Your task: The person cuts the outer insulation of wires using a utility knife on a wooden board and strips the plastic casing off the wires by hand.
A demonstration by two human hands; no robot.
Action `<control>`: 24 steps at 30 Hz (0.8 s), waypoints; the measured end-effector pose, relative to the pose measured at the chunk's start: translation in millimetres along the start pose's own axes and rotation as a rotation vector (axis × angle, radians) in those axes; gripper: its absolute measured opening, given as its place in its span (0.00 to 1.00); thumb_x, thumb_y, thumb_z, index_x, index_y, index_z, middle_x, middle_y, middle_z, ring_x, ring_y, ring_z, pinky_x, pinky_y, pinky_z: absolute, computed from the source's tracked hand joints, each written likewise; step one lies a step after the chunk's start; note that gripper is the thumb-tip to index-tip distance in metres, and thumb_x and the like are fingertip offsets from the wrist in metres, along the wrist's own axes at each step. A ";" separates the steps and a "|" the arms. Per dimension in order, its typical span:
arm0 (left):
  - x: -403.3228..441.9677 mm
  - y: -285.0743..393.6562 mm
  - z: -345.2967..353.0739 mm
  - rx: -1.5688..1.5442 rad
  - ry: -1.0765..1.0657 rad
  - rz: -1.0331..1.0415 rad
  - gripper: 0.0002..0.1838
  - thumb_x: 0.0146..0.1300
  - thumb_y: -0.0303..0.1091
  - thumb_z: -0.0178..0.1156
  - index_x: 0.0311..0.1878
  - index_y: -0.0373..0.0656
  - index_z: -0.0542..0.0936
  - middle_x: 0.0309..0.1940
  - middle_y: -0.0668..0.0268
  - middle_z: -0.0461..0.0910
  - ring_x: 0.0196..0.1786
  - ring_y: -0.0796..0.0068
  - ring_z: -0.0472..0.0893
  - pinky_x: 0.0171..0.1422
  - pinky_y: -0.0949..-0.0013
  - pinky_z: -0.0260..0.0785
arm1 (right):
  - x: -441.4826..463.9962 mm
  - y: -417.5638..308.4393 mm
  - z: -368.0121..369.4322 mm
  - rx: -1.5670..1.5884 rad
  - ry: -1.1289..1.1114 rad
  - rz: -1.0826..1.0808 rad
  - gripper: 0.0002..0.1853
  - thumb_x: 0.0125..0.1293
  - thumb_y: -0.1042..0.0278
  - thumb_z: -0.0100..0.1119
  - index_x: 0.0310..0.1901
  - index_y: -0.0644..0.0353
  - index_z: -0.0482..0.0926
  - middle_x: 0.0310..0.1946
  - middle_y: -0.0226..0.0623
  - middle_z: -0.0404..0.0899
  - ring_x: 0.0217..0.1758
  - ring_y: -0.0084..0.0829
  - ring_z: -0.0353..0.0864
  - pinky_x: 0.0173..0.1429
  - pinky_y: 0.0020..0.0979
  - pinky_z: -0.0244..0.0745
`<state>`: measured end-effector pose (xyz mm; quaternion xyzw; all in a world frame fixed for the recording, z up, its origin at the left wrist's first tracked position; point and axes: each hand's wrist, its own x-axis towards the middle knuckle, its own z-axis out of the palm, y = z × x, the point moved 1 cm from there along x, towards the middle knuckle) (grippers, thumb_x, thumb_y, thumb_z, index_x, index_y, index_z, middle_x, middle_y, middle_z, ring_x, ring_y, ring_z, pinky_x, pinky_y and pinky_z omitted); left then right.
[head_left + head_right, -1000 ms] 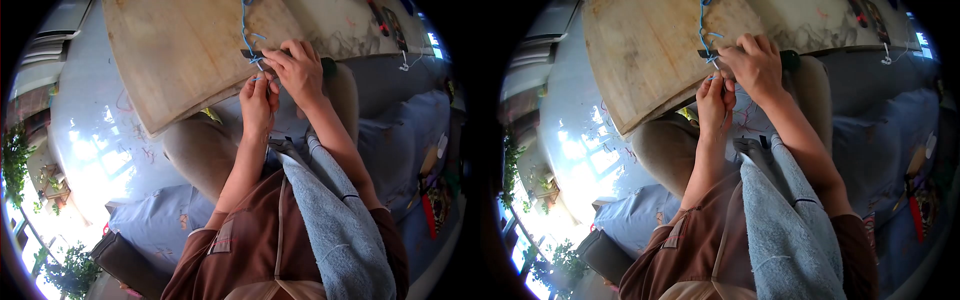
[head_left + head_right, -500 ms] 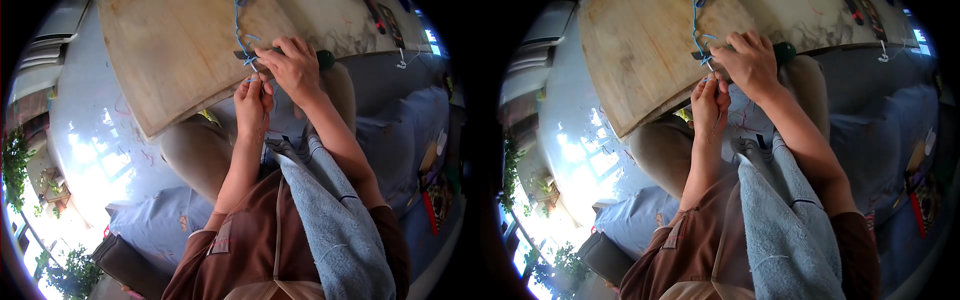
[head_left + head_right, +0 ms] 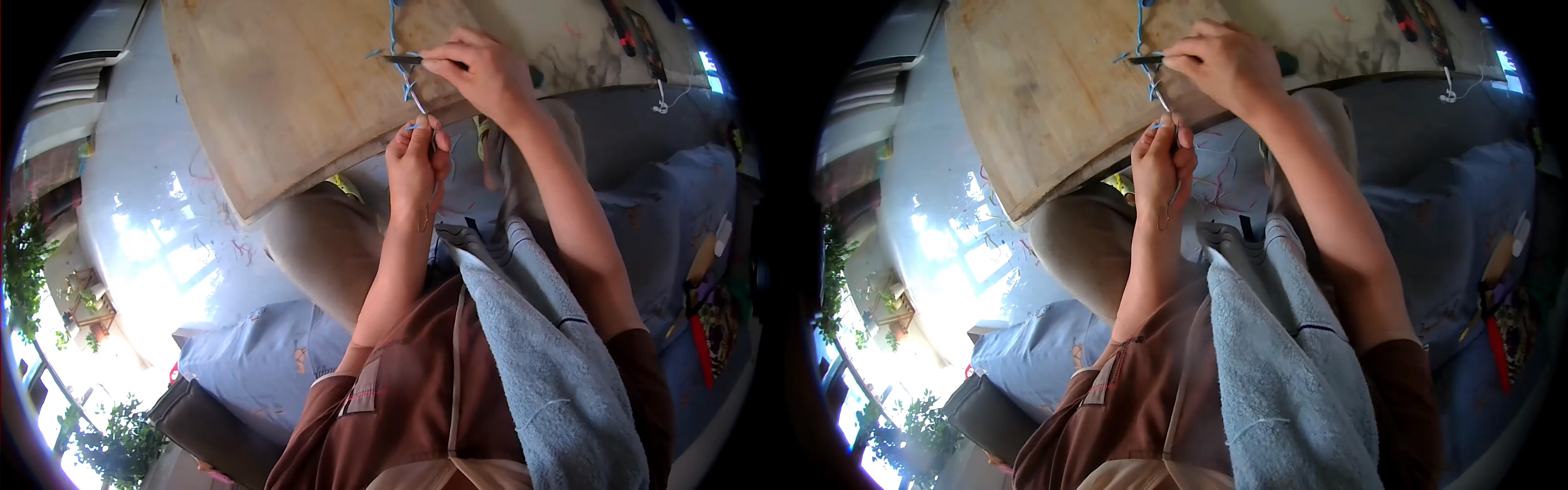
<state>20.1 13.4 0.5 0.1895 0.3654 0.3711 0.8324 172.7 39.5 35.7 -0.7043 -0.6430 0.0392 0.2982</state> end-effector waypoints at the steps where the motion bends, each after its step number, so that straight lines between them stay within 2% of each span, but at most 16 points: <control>1: 0.3 -0.6 0.8 -0.014 -0.019 -0.001 0.10 0.68 0.33 0.46 0.34 0.39 0.72 0.20 0.70 0.71 0.14 0.86 0.58 0.15 0.81 0.48 | 1.3 -2.7 -8.5 0.081 -0.098 0.094 0.07 0.57 0.61 0.61 0.37 0.50 0.83 0.28 0.25 0.74 0.31 0.30 0.74 0.35 0.27 0.69; 2: 0.2 -0.5 -0.1 -0.026 -0.034 0.000 0.10 0.68 0.33 0.46 0.34 0.39 0.72 0.21 0.70 0.71 0.14 0.86 0.58 0.15 0.80 0.48 | -1.1 11.4 -8.6 0.164 -0.093 0.100 0.06 0.57 0.57 0.60 0.34 0.45 0.83 0.24 0.31 0.74 0.27 0.34 0.76 0.32 0.34 0.71; 5: 0.6 2.3 0.1 -0.009 -0.028 0.000 0.09 0.68 0.33 0.46 0.35 0.39 0.72 0.21 0.70 0.71 0.14 0.86 0.58 0.15 0.80 0.48 | -12.9 3.0 -29.0 0.011 -0.041 0.133 0.07 0.56 0.57 0.60 0.34 0.46 0.83 0.24 0.30 0.74 0.28 0.33 0.76 0.33 0.32 0.71; 10: -1.3 1.7 1.0 -0.024 -0.015 -0.020 0.09 0.69 0.34 0.46 0.36 0.39 0.72 0.20 0.70 0.71 0.14 0.86 0.57 0.14 0.81 0.47 | -21.6 -12.6 -11.5 -0.087 0.060 -0.116 0.07 0.49 0.63 0.64 0.32 0.45 0.83 0.28 0.22 0.71 0.37 0.25 0.74 0.40 0.27 0.71; 24: -1.0 2.3 -0.6 -0.028 -0.047 -0.024 0.10 0.69 0.35 0.46 0.36 0.40 0.72 0.19 0.71 0.70 0.13 0.87 0.56 0.13 0.81 0.44 | -16.5 -7.1 4.0 -0.103 0.071 -0.149 0.07 0.49 0.64 0.64 0.33 0.45 0.83 0.29 0.24 0.70 0.38 0.29 0.72 0.45 0.30 0.70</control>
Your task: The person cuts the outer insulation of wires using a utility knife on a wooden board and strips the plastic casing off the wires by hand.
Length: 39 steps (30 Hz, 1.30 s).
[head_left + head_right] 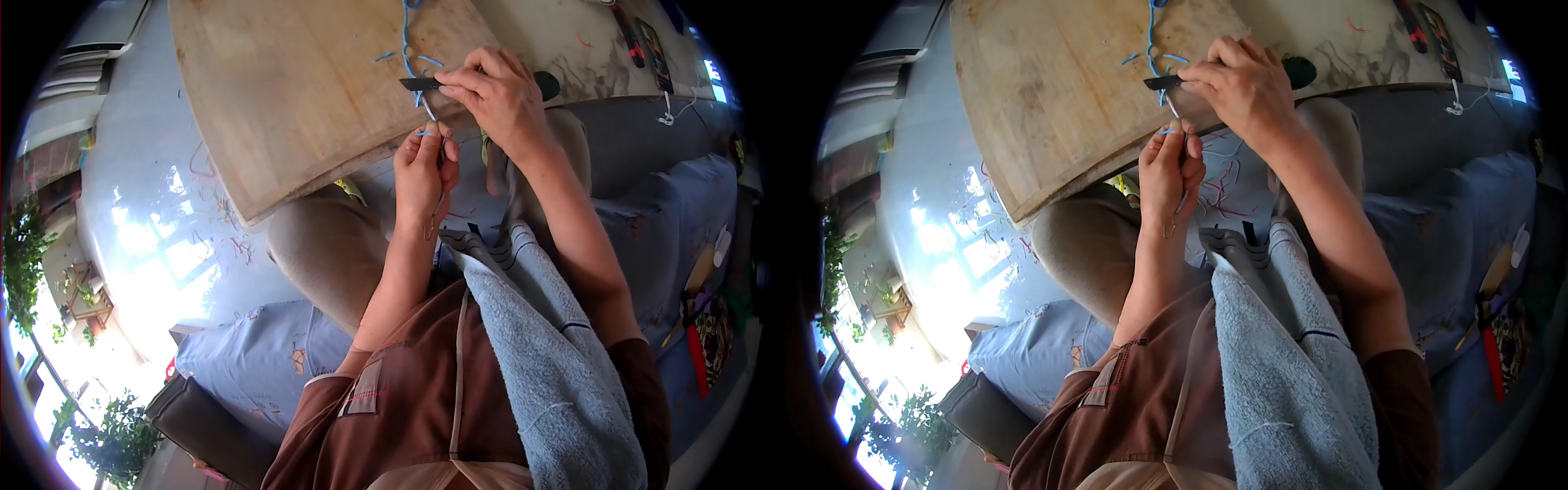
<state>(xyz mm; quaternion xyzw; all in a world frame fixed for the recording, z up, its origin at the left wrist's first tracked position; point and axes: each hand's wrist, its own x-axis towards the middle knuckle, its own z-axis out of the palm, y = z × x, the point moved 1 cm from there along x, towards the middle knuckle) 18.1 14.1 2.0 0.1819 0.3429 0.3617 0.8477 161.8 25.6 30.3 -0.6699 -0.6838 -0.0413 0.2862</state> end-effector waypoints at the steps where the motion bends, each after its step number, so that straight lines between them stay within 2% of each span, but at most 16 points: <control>1: 0.1 0.0 0.0 0.002 -0.001 -0.001 0.10 0.69 0.35 0.46 0.36 0.40 0.72 0.19 0.71 0.70 0.13 0.87 0.56 0.13 0.81 0.44 | -0.3 -0.6 0.6 -0.002 0.007 0.010 0.07 0.49 0.64 0.64 0.33 0.45 0.83 0.29 0.24 0.70 0.38 0.29 0.72 0.45 0.30 0.70; 10: 0.7 -0.8 -2.4 0.012 -0.006 -0.006 0.10 0.70 0.36 0.46 0.37 0.40 0.72 0.20 0.70 0.71 0.12 0.88 0.54 0.12 0.81 0.44 | 3.4 2.7 1.7 0.010 -0.009 0.005 0.07 0.48 0.61 0.65 0.31 0.43 0.83 0.28 0.22 0.70 0.38 0.28 0.72 0.44 0.31 0.70; 16: 0.9 -1.8 -1.4 0.037 -0.010 0.010 0.10 0.70 0.36 0.46 0.37 0.40 0.72 0.20 0.70 0.71 0.12 0.88 0.54 0.12 0.81 0.43 | 16.5 2.9 22.9 -0.042 0.099 -0.039 0.07 0.47 0.60 0.65 0.32 0.43 0.83 0.29 0.22 0.71 0.37 0.28 0.72 0.42 0.30 0.69; 22: 1.3 -3.1 -0.1 0.006 0.003 0.022 0.10 0.70 0.36 0.46 0.37 0.40 0.72 0.20 0.71 0.71 0.12 0.88 0.54 0.12 0.81 0.43 | 13.6 -8.3 21.8 -0.069 0.108 0.037 0.07 0.48 0.59 0.64 0.31 0.43 0.83 0.29 0.23 0.70 0.37 0.29 0.71 0.42 0.31 0.68; 26: 1.6 -4.4 -0.2 0.020 0.009 0.032 0.10 0.70 0.36 0.46 0.36 0.40 0.72 0.20 0.70 0.71 0.12 0.88 0.55 0.13 0.81 0.43 | -0.3 -16.6 2.1 -0.086 -0.021 0.125 0.06 0.51 0.62 0.63 0.33 0.45 0.81 0.29 0.24 0.70 0.38 0.31 0.71 0.40 0.34 0.68; 39: 0.1 -2.2 4.3 0.001 0.045 0.005 0.10 0.69 0.35 0.47 0.35 0.40 0.72 0.19 0.70 0.71 0.13 0.88 0.57 0.13 0.82 0.44 | 16.0 -6.5 10.2 -0.015 0.052 0.079 0.06 0.51 0.60 0.63 0.32 0.44 0.82 0.29 0.25 0.73 0.37 0.31 0.73 0.38 0.32 0.70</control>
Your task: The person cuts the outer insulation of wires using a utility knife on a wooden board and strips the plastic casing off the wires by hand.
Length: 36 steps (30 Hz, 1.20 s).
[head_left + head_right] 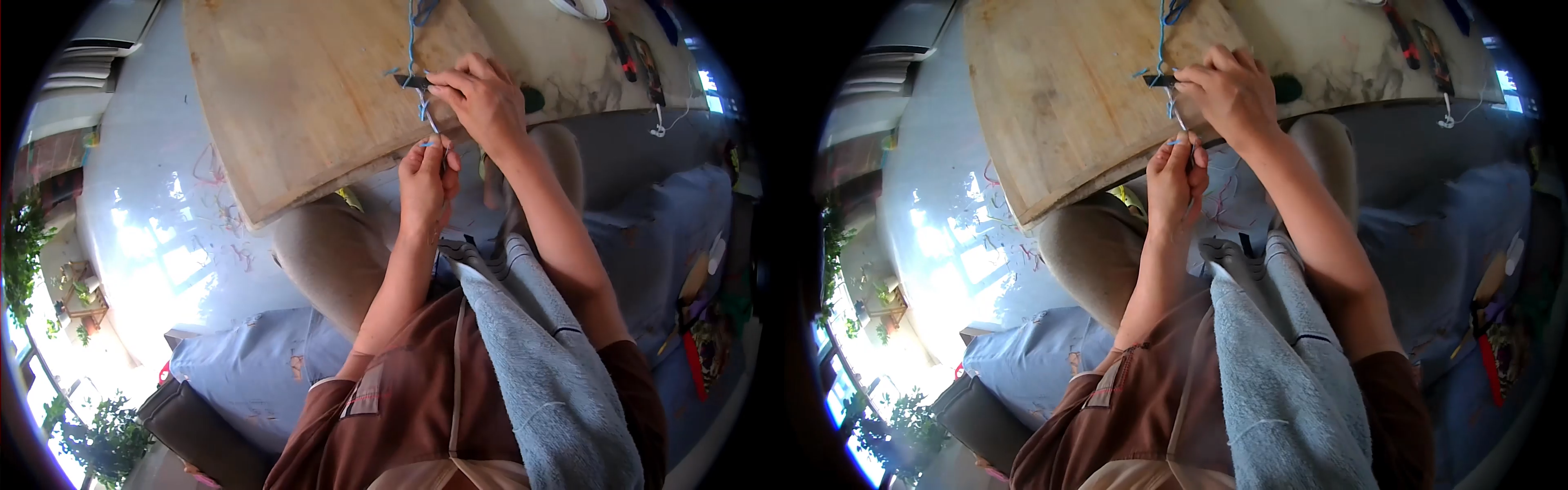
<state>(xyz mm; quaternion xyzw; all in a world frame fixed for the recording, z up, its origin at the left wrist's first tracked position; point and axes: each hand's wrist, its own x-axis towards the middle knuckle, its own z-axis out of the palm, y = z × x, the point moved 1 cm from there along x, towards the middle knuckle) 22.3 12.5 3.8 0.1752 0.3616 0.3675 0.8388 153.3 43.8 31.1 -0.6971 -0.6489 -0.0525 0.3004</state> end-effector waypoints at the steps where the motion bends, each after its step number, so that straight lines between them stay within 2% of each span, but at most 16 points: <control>1: 1.3 0.2 0.3 -0.004 -0.009 0.003 0.10 0.69 0.35 0.47 0.35 0.40 0.72 0.19 0.70 0.71 0.13 0.88 0.57 0.13 0.82 0.44 | -0.9 0.8 -3.6 0.049 -0.026 0.035 0.06 0.52 0.60 0.63 0.32 0.45 0.82 0.29 0.25 0.73 0.37 0.31 0.74 0.38 0.32 0.70; 3: 1.6 -1.4 -3.3 -0.018 -0.025 0.014 0.10 0.69 0.35 0.47 0.35 0.41 0.72 0.19 0.71 0.71 0.13 0.87 0.57 0.14 0.82 0.45 | -0.2 4.1 -19.8 0.166 -0.169 0.146 0.06 0.55 0.58 0.61 0.34 0.45 0.82 0.30 0.29 0.76 0.35 0.33 0.76 0.37 0.33 0.72; 6: -4.7 8.4 -3.8 -0.048 -0.064 -0.012 0.10 0.69 0.35 0.46 0.35 0.41 0.72 0.19 0.71 0.70 0.14 0.87 0.58 0.14 0.82 0.45 | 6.4 18.4 -42.0 0.249 -0.119 0.312 0.07 0.56 0.57 0.60 0.35 0.46 0.82 0.30 0.32 0.76 0.34 0.36 0.77 0.37 0.35 0.72; 7: -9.4 13.7 -3.5 -0.057 -0.096 -0.005 0.10 0.69 0.35 0.46 0.38 0.40 0.72 0.19 0.71 0.69 0.14 0.87 0.58 0.14 0.82 0.46 | 13.1 21.3 -42.2 0.161 -0.031 0.301 0.09 0.57 0.56 0.60 0.37 0.46 0.80 0.30 0.35 0.77 0.34 0.38 0.77 0.36 0.37 0.71; 10: -29.2 40.2 -1.0 -0.109 -0.081 0.001 0.10 0.69 0.35 0.46 0.41 0.39 0.73 0.20 0.70 0.70 0.14 0.87 0.59 0.13 0.82 0.48 | 29.5 28.1 -12.3 0.097 -0.024 0.308 0.10 0.56 0.54 0.60 0.38 0.46 0.78 0.30 0.36 0.77 0.36 0.40 0.77 0.36 0.39 0.71; 14: -47.0 70.7 -6.5 -0.049 -0.098 0.182 0.10 0.70 0.35 0.46 0.42 0.39 0.73 0.23 0.68 0.73 0.14 0.87 0.62 0.14 0.82 0.51 | 47.7 3.4 23.5 -0.107 0.024 0.045 0.12 0.55 0.55 0.62 0.38 0.48 0.76 0.30 0.35 0.77 0.36 0.41 0.75 0.40 0.38 0.70; 17: -66.4 87.9 1.8 0.102 -0.030 0.336 0.10 0.70 0.35 0.46 0.42 0.38 0.73 0.24 0.68 0.74 0.18 0.86 0.67 0.19 0.83 0.57 | 43.6 -13.7 16.8 -0.120 0.228 -0.123 0.08 0.58 0.59 0.60 0.37 0.49 0.78 0.29 0.34 0.76 0.36 0.39 0.75 0.40 0.38 0.69; 20: -73.2 100.3 8.1 0.200 0.080 0.458 0.11 0.70 0.36 0.46 0.42 0.38 0.73 0.26 0.69 0.75 0.25 0.85 0.71 0.28 0.82 0.63 | 34.0 -40.3 -17.9 0.373 0.096 0.011 0.07 0.60 0.61 0.58 0.36 0.52 0.79 0.25 0.33 0.74 0.32 0.38 0.75 0.36 0.34 0.69; 21: -69.4 101.1 8.4 0.205 0.073 0.583 0.11 0.70 0.36 0.47 0.42 0.37 0.73 0.28 0.68 0.76 0.31 0.84 0.72 0.37 0.81 0.64 | 24.0 -58.6 -42.3 0.527 -0.130 0.207 0.11 0.64 0.60 0.56 0.34 0.59 0.78 0.23 0.30 0.75 0.26 0.29 0.74 0.32 0.29 0.68; 23: -59.0 105.5 14.3 0.214 0.113 0.739 0.11 0.69 0.36 0.47 0.43 0.38 0.74 0.29 0.68 0.77 0.31 0.84 0.72 0.38 0.80 0.64 | -6.8 -83.2 -62.6 1.052 -0.384 0.450 0.15 0.65 0.56 0.54 0.35 0.63 0.77 0.24 0.28 0.77 0.24 0.19 0.73 0.29 0.23 0.67; 24: -57.5 103.0 17.5 0.213 0.136 0.805 0.11 0.69 0.36 0.47 0.43 0.38 0.74 0.29 0.67 0.77 0.32 0.84 0.72 0.39 0.80 0.63 | -21.6 -84.7 -65.3 1.107 -0.541 0.384 0.16 0.66 0.55 0.53 0.38 0.64 0.76 0.26 0.28 0.79 0.25 0.14 0.73 0.30 0.20 0.68; 25: -63.6 104.5 26.5 0.220 0.111 0.823 0.11 0.69 0.35 0.48 0.43 0.38 0.74 0.30 0.67 0.78 0.32 0.85 0.72 0.39 0.81 0.62 | -30.5 -98.8 -80.1 1.213 -0.625 0.403 0.16 0.66 0.56 0.54 0.41 0.63 0.75 0.25 0.29 0.78 0.23 0.16 0.73 0.29 0.19 0.69; 28: -73.5 100.5 38.0 0.351 0.155 0.876 0.10 0.69 0.35 0.48 0.42 0.39 0.75 0.30 0.68 0.80 0.32 0.86 0.72 0.39 0.80 0.63 | -42.5 -119.7 -100.1 1.177 -0.613 0.402 0.15 0.66 0.57 0.53 0.42 0.63 0.74 0.23 0.28 0.77 0.21 0.16 0.73 0.27 0.19 0.69; 29: -75.8 98.4 37.7 0.352 0.170 0.907 0.09 0.69 0.34 0.49 0.41 0.39 0.75 0.29 0.68 0.80 0.31 0.86 0.71 0.36 0.81 0.63 | -49.0 -114.0 -95.4 1.288 -0.648 0.414 0.15 0.67 0.58 0.51 0.44 0.62 0.74 0.23 0.29 0.76 0.20 0.15 0.71 0.24 0.17 0.66; 32: -90.7 99.1 35.5 0.409 0.195 0.912 0.08 0.68 0.33 0.49 0.41 0.40 0.75 0.28 0.68 0.80 0.29 0.86 0.71 0.32 0.82 0.62 | -55.7 -115.3 -109.9 1.348 -0.716 0.511 0.15 0.68 0.58 0.50 0.44 0.62 0.75 0.21 0.29 0.75 0.18 0.15 0.69 0.22 0.17 0.64; 36: -107.7 103.8 36.9 0.656 0.252 0.983 0.10 0.68 0.33 0.49 0.41 0.36 0.74 0.28 0.65 0.78 0.26 0.84 0.73 0.31 0.79 0.67 | -63.3 -114.3 -114.1 1.308 -0.778 0.490 0.15 0.68 0.59 0.50 0.45 0.62 0.77 0.17 0.26 0.71 0.17 0.14 0.65 0.20 0.16 0.58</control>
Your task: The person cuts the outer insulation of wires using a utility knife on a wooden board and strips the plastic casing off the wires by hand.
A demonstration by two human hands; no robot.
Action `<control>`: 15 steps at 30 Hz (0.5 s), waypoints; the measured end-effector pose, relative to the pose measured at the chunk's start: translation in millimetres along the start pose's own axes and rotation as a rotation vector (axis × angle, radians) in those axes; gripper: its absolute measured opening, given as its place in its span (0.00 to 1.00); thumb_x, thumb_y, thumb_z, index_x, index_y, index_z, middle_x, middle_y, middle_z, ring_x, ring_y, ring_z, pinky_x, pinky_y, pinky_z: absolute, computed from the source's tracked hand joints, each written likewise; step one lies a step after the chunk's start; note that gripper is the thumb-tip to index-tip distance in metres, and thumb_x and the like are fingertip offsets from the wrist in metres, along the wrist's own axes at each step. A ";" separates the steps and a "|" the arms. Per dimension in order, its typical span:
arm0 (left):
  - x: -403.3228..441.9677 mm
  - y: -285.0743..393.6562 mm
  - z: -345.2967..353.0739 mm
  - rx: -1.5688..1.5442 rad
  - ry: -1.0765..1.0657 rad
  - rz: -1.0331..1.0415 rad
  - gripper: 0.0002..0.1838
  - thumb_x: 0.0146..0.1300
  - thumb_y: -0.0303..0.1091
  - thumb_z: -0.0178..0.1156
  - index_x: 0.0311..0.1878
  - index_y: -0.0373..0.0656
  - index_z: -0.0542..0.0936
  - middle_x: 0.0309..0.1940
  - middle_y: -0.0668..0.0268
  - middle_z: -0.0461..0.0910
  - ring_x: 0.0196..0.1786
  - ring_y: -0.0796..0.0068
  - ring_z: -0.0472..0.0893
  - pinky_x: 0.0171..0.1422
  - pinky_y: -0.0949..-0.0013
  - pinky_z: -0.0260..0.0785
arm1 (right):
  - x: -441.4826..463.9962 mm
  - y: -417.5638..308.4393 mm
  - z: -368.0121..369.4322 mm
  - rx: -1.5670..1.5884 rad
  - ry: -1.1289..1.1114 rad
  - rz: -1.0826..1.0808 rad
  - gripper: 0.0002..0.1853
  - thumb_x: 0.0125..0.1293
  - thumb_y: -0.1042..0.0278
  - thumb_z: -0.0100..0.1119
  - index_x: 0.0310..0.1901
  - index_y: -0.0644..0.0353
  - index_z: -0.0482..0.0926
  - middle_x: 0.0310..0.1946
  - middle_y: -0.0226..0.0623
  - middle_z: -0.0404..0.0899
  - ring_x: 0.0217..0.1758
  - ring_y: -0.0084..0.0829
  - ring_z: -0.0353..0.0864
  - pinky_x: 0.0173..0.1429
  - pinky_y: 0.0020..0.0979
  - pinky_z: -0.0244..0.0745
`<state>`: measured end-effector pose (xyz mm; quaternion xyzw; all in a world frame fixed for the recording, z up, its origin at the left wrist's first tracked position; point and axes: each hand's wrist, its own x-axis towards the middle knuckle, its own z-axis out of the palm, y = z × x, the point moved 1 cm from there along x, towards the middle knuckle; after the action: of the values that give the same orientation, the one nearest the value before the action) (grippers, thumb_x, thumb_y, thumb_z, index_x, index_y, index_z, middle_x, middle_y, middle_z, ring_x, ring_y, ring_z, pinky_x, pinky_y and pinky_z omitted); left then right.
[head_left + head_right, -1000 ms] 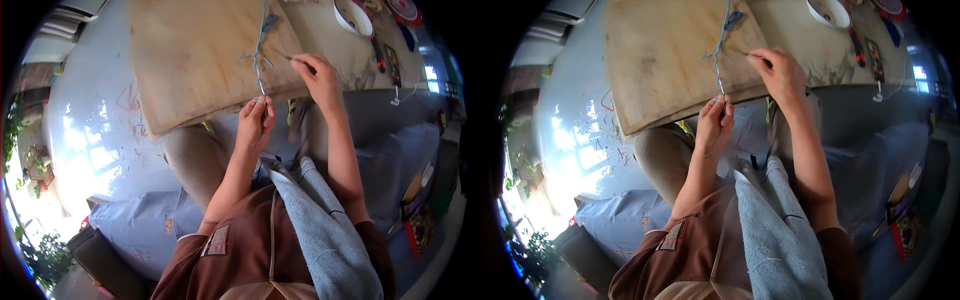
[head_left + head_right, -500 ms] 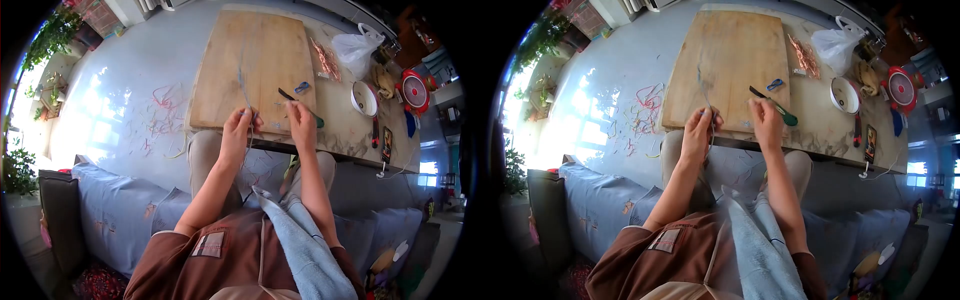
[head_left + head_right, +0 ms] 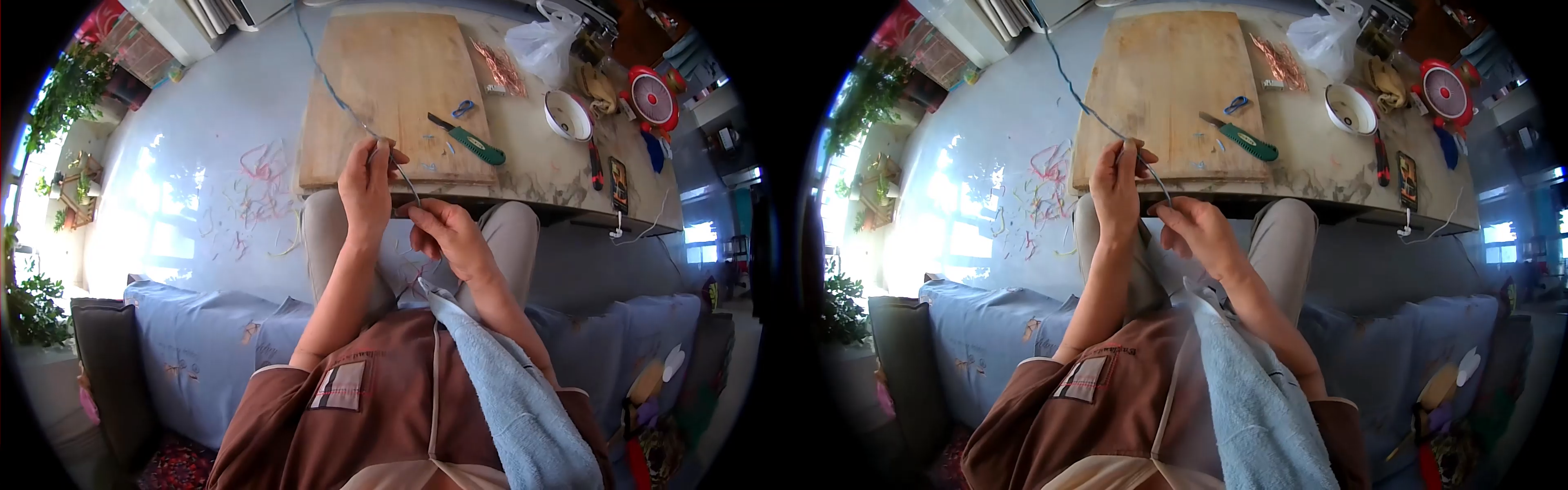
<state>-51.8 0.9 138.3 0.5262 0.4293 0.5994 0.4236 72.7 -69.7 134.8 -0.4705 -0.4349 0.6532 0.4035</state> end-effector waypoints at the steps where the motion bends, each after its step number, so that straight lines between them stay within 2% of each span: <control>1: -2.9 5.0 -0.5 -0.072 -0.034 -0.068 0.10 0.68 0.33 0.48 0.40 0.35 0.73 0.27 0.65 0.78 0.27 0.82 0.74 0.31 0.78 0.69 | -2.2 1.3 -0.2 0.021 -0.017 0.005 0.15 0.68 0.59 0.50 0.45 0.62 0.77 0.16 0.26 0.70 0.17 0.13 0.64 0.20 0.16 0.56; 6: -8.9 18.8 -1.5 -0.417 -0.132 -0.411 0.11 0.69 0.34 0.47 0.39 0.34 0.71 0.25 0.64 0.75 0.29 0.74 0.80 0.34 0.72 0.76 | -24.5 -11.3 -4.4 0.067 -0.066 0.012 0.13 0.68 0.64 0.49 0.46 0.62 0.78 0.15 0.20 0.65 0.16 0.11 0.58 0.21 0.15 0.51; 9: -12.5 12.8 3.3 -0.576 -0.190 -0.538 0.10 0.69 0.34 0.47 0.39 0.37 0.72 0.27 0.65 0.76 0.28 0.72 0.80 0.34 0.72 0.76 | -32.2 -5.8 -13.5 0.133 -0.115 0.039 0.15 0.70 0.63 0.46 0.47 0.65 0.76 0.14 0.22 0.63 0.16 0.12 0.58 0.21 0.16 0.50; 12: -7.8 4.2 7.1 -0.624 -0.306 -0.543 0.10 0.68 0.34 0.48 0.39 0.36 0.72 0.27 0.65 0.76 0.29 0.72 0.80 0.35 0.71 0.77 | -34.5 -3.3 -18.2 0.130 -0.110 0.027 0.16 0.69 0.61 0.47 0.48 0.66 0.75 0.14 0.23 0.65 0.16 0.12 0.58 0.21 0.16 0.51; 15: 4.1 -1.5 17.9 -0.469 -0.320 -0.544 0.10 0.68 0.34 0.48 0.40 0.36 0.72 0.27 0.66 0.76 0.30 0.73 0.80 0.36 0.70 0.77 | -34.2 3.2 -21.4 0.295 -0.052 0.023 0.18 0.70 0.61 0.47 0.51 0.66 0.73 0.18 0.26 0.69 0.17 0.12 0.59 0.21 0.15 0.52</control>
<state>-34.2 6.4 139.4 0.3688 0.3331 0.4576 0.7373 101.0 -98.7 136.9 -0.3940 -0.3391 0.7266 0.4494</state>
